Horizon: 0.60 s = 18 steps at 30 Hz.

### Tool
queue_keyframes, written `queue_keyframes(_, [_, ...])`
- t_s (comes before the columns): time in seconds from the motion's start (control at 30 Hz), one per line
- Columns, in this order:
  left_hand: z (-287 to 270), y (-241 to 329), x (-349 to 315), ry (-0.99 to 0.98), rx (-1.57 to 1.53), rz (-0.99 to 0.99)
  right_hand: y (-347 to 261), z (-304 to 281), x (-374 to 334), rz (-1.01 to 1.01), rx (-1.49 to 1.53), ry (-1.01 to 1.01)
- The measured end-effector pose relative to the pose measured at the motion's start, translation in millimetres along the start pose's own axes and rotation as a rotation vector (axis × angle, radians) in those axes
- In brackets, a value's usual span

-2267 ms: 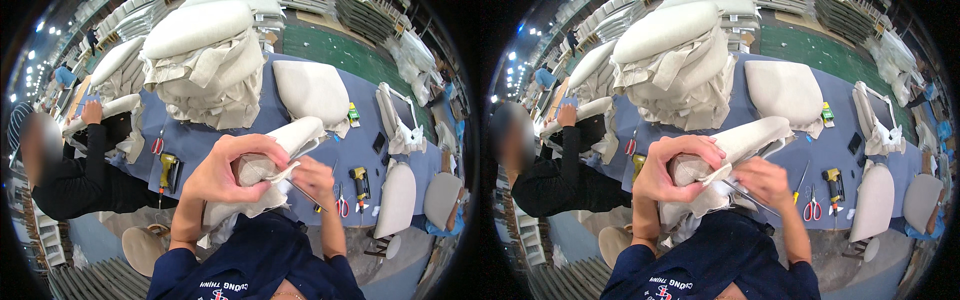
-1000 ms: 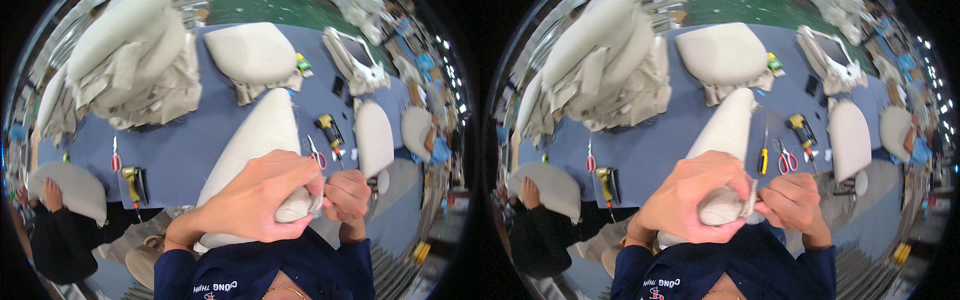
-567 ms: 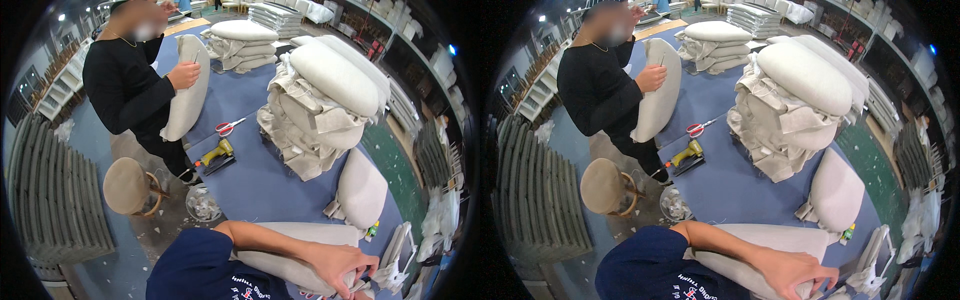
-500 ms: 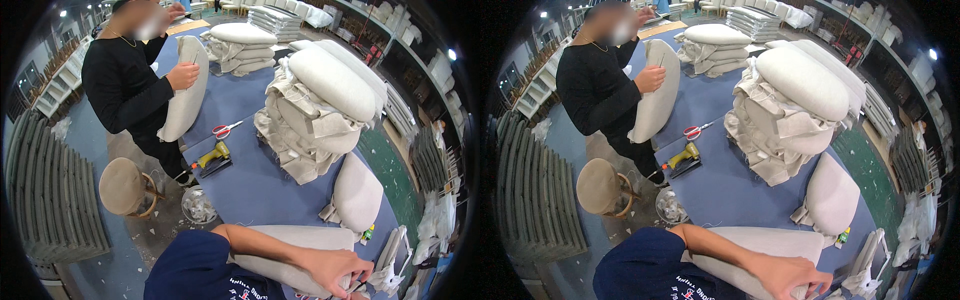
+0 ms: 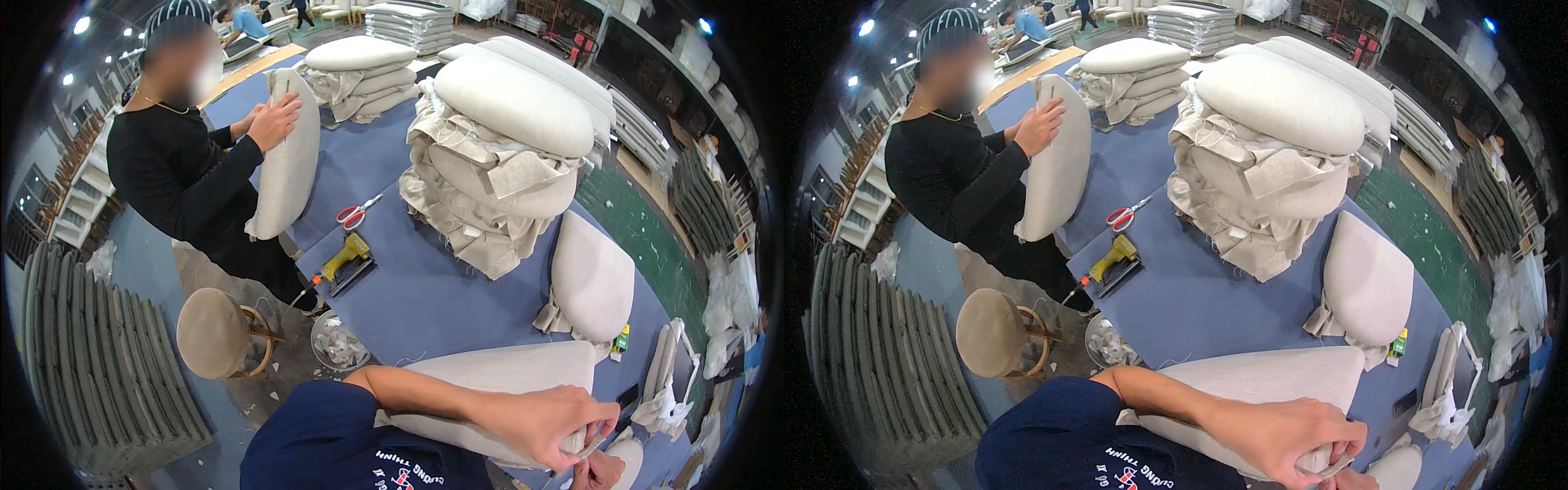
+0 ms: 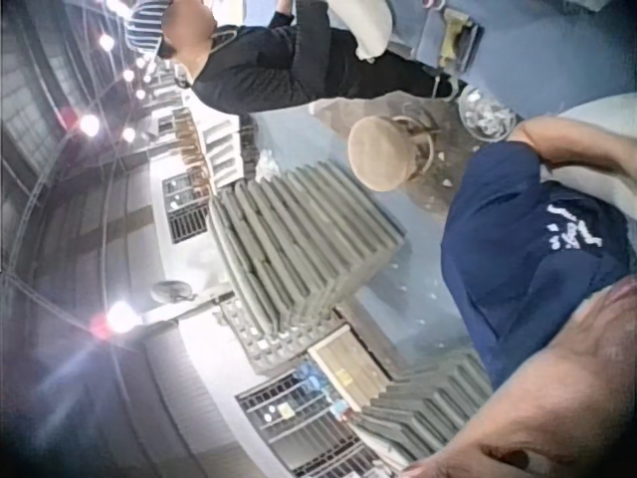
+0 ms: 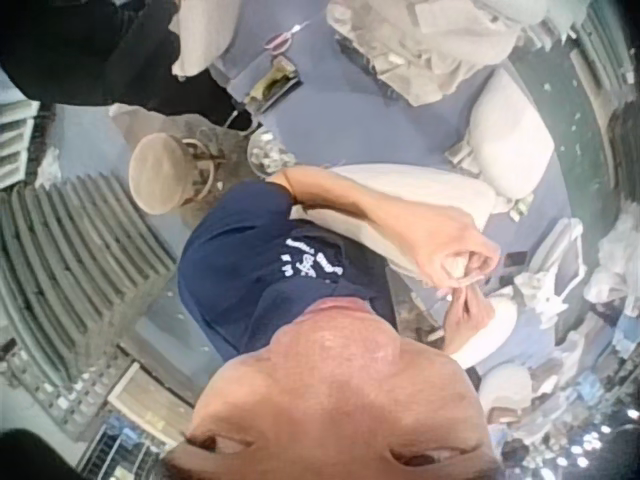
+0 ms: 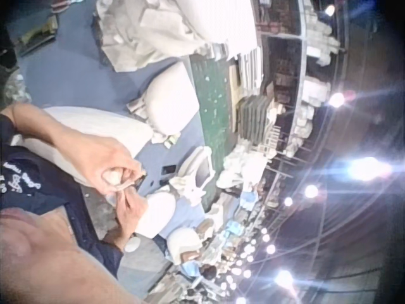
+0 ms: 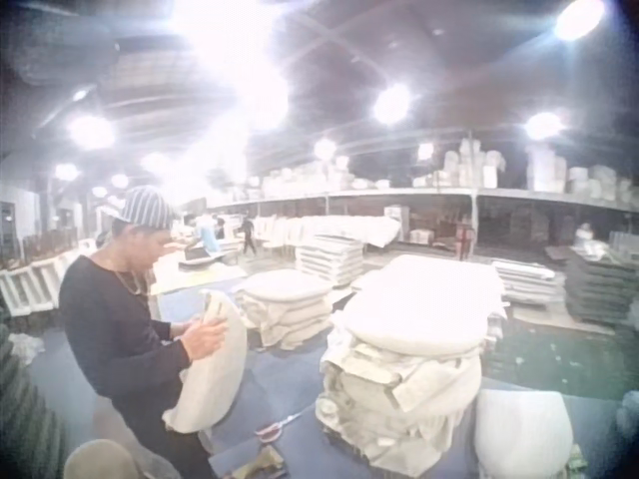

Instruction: The person is upholstering furniture components in a workshop. They use a staple gun to secure fabric onto foam cushions and a flat frame, and use scissors to trim excess material. The person also uses a screwdriver to adjust parts of the frame and a needle to pull fabric tight.

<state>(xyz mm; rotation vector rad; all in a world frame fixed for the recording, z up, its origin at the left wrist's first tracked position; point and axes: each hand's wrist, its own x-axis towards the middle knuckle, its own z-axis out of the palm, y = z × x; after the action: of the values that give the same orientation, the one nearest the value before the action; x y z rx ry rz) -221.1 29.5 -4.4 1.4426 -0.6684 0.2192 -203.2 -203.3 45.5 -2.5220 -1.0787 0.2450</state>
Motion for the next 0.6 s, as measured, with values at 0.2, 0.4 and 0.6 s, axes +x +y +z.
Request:
queue_keyframes(0.2, [-0.1, -9.0, 12.1, -0.078, -0.023, -0.039, 80.1, 82.6, -34.3, -0.122, -0.016, 0.568])
queue_keyframes(0.4, [-8.4, 6.9, 9.3, -0.05, 0.158, -0.099, 23.8, 32.0, 5.7, -0.273, 0.146, 0.385])
queue_keyframes(0.6, [3.1, 3.0, 12.3, -0.105, 0.128, -0.1, 21.1, 25.1, -13.3, -0.213, 0.126, 0.312])
